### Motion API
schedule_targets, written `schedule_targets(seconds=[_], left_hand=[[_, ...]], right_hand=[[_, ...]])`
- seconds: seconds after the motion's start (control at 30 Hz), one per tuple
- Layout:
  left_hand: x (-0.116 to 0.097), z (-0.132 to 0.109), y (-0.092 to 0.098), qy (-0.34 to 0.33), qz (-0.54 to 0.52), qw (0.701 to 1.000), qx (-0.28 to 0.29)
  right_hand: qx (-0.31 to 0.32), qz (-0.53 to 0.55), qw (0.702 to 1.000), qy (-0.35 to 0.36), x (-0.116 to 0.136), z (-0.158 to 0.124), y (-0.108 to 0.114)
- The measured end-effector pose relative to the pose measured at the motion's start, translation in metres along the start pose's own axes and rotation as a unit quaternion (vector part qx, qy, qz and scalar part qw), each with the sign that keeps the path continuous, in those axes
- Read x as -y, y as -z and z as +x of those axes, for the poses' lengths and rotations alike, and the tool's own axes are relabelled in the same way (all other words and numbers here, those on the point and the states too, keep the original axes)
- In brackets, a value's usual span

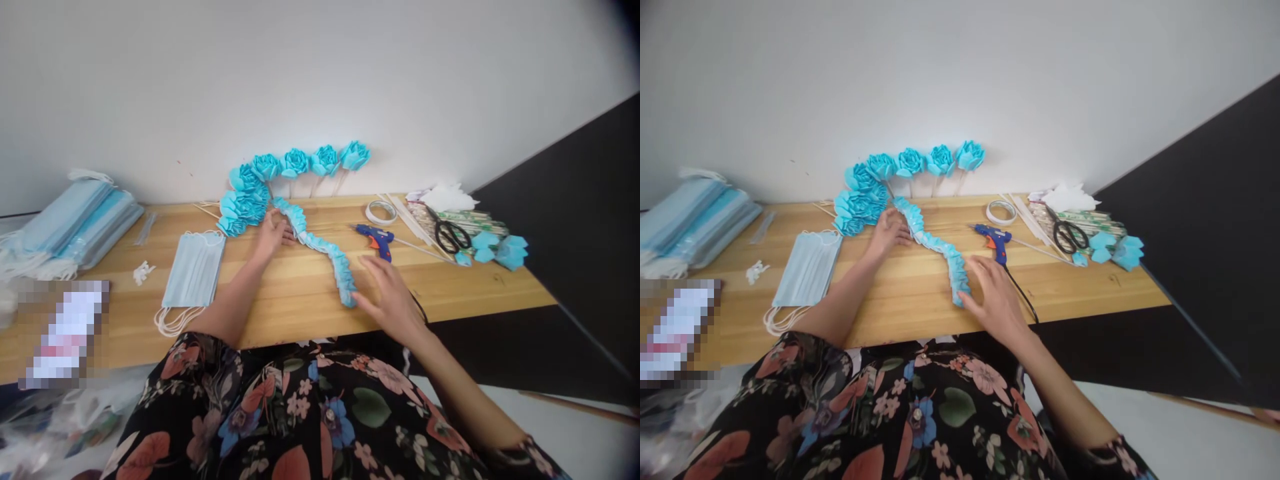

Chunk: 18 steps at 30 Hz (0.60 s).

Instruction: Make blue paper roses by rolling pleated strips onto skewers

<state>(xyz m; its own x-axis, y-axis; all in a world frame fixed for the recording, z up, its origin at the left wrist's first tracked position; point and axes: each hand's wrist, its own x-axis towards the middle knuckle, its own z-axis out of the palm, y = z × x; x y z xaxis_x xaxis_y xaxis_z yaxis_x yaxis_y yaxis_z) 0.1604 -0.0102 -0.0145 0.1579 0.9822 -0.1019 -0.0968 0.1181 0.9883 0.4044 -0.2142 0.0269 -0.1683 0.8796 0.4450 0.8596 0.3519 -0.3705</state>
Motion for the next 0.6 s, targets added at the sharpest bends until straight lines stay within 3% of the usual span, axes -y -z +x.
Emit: schedule_targets(seconds=[0.1,0.2,0.6], left_hand=[[0.001,-0.001,-0.001,-0.004,0.022,1.0,-0.01],[0.002,0.0,-0.002,-0.008,0.043,0.999,-0.012],[0.002,0.0,-0.001,-0.02,0.087,0.996,-0.013]], right_hand=[[-0.02,-0.02,0.999,0.024,0.005,-0.032,-0.007],[-0.013,-0.03,0.998,0.055,0.004,-0.043,-0.011],[0.013,-0.048,0.994,0.097,-0.006,-0.036,-0.026]])
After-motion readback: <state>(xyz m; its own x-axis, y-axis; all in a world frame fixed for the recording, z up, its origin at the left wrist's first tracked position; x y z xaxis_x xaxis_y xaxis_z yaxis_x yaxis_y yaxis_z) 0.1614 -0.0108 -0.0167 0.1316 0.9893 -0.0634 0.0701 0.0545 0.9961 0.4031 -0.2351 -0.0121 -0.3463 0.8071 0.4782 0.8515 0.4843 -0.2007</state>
